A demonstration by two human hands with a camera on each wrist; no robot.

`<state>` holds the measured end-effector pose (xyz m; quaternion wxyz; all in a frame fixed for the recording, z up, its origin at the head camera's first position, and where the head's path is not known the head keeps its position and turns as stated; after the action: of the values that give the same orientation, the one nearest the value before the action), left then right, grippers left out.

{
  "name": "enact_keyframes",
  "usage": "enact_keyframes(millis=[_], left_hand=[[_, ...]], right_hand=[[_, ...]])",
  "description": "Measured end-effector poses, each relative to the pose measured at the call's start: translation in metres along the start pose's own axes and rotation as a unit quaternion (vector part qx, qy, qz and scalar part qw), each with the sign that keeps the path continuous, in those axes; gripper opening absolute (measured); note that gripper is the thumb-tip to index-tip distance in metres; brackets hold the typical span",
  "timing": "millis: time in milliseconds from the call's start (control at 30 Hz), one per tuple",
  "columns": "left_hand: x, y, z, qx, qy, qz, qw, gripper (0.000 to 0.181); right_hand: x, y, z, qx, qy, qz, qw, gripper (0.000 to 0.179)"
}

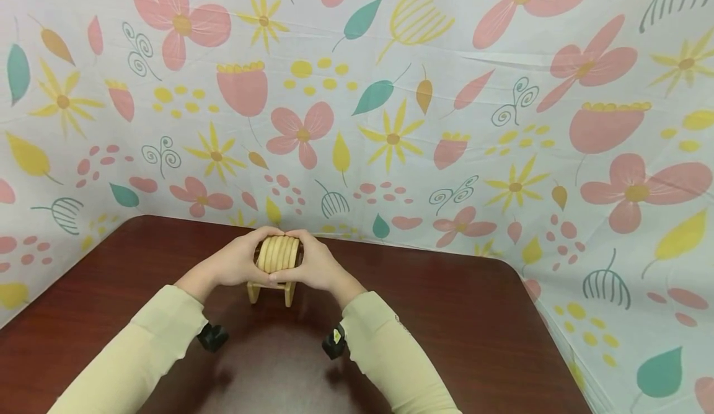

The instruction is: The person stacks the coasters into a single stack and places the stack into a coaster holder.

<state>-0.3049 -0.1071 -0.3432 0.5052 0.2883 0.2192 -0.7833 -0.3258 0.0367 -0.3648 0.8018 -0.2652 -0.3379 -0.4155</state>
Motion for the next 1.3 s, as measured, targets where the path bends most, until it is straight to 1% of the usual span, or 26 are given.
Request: enact_keyframes(millis=[200,400,533,667,833,967,1133,1300], left_hand=[[0.007,0.001,0.002,0.002,0.004,0.011,0.9999,0.082],[0.015,0.002,-0.002,0.010,0.015,0.030,0.9994,0.084],[0.020,0.001,-0.005,0.008,0.015,0.032,0.9994,0.087],[0.022,0.000,-0.003,0.004,0.014,0.029,0.9995,0.087],[0.027,-0.001,-0.003,0.009,0.009,0.038,0.9992,0.088],[0.031,-0.002,-0.006,0.011,0.006,0.045,0.9989,0.089],[0.033,-0.004,-0.008,0.007,0.007,0.045,0.9990,0.088],[0.035,-0.005,-0.014,0.018,0.005,0.049,0.9986,0.086]], right_hand=[[0.000,-0.004,-0.008,0.008,-0.011,0.005,0.9999,0.084],[-0.004,-0.004,-0.014,0.007,-0.015,0.002,0.9999,0.086],[-0.005,-0.005,-0.016,0.001,-0.019,0.007,0.9998,0.087],[-0.004,-0.008,-0.017,0.001,-0.024,0.013,0.9996,0.087],[-0.004,-0.010,-0.020,0.005,-0.011,0.012,0.9999,0.086],[-0.005,-0.009,-0.022,0.007,-0.012,0.008,0.9999,0.089],[-0.009,-0.010,-0.024,0.000,-0.003,0.012,0.9999,0.089],[-0.016,-0.008,-0.028,0.006,0.014,0.008,0.9999,0.087]])
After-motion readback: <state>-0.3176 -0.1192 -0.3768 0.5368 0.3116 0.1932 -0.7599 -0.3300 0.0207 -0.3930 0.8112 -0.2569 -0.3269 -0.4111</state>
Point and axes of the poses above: each hand's wrist, its own y-axis away from the middle knuckle, its own z-axis out of the back of the hand, x = y × z, the point moved 6 cm from there along -y, towards the middle knuckle, and after that the axes turned 1 degree about z, right-handed, at the moved point
